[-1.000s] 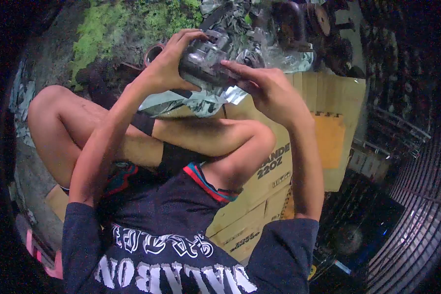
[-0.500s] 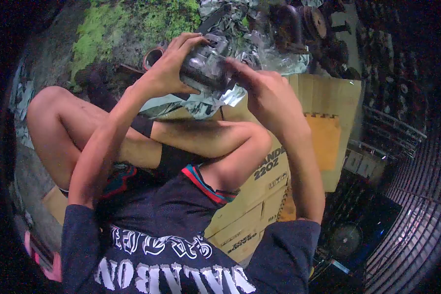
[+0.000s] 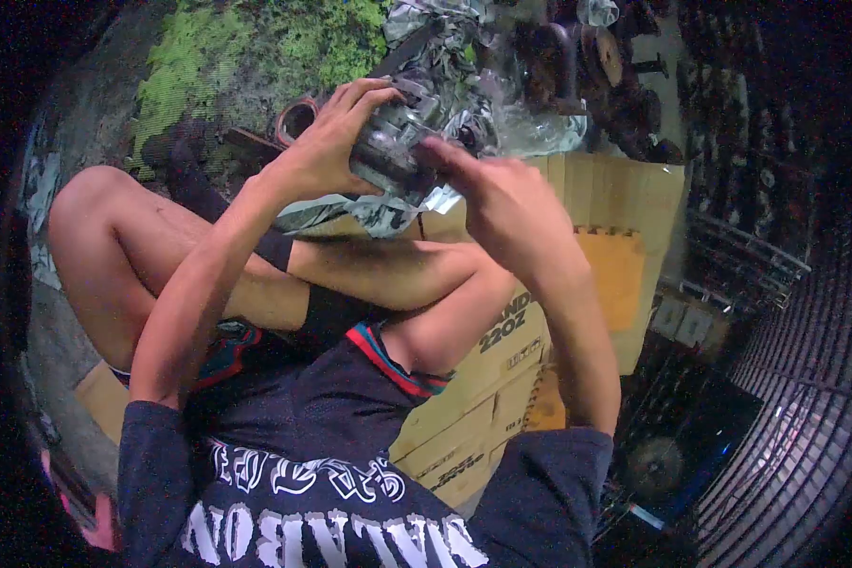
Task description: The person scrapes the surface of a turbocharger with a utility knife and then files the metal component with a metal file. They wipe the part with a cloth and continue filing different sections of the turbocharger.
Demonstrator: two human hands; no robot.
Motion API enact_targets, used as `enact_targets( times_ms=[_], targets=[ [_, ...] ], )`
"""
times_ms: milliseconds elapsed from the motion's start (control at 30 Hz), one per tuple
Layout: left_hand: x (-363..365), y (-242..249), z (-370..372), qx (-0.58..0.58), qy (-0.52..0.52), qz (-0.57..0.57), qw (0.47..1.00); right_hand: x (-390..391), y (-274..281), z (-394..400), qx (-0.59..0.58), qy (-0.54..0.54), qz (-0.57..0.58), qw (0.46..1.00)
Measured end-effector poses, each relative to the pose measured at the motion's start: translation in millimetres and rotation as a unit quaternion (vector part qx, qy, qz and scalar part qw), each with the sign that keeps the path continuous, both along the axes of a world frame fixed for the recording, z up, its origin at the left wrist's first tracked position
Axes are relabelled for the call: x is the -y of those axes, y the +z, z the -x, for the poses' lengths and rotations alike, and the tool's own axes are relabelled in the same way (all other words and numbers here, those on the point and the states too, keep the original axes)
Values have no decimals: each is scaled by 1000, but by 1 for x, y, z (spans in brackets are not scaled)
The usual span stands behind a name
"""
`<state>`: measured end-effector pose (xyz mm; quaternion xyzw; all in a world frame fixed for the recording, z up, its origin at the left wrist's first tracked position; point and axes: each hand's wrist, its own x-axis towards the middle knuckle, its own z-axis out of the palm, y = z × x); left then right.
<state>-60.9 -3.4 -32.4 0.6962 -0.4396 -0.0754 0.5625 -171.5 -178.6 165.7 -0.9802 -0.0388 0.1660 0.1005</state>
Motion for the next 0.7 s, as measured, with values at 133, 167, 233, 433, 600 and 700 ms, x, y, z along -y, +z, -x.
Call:
enact_targets(
  times_ms=[133,167,233,433,600,700],
  targets=[
    [-1,0,0,-3,2,0,1000,-10,7,2,-23,-18,52,998],
    [-1,1,0,-3,1,1,1000,-14,7,2,-22,-49,97,994],
    [-2,3,0,-4,-2,-9,1000,-17,10,2,-22,-78,143,986],
    [-4,2,2,-1,-4,-13,1000,-6,13,1,-33,-35,108,993],
    [-6,5,2,-5,-5,-5,1000,1,11,0,87,-134,-40,986],
    [-9,6,4,-1,-9,-12,1000,13,7,10,72,-103,-15,992]
  ],
)
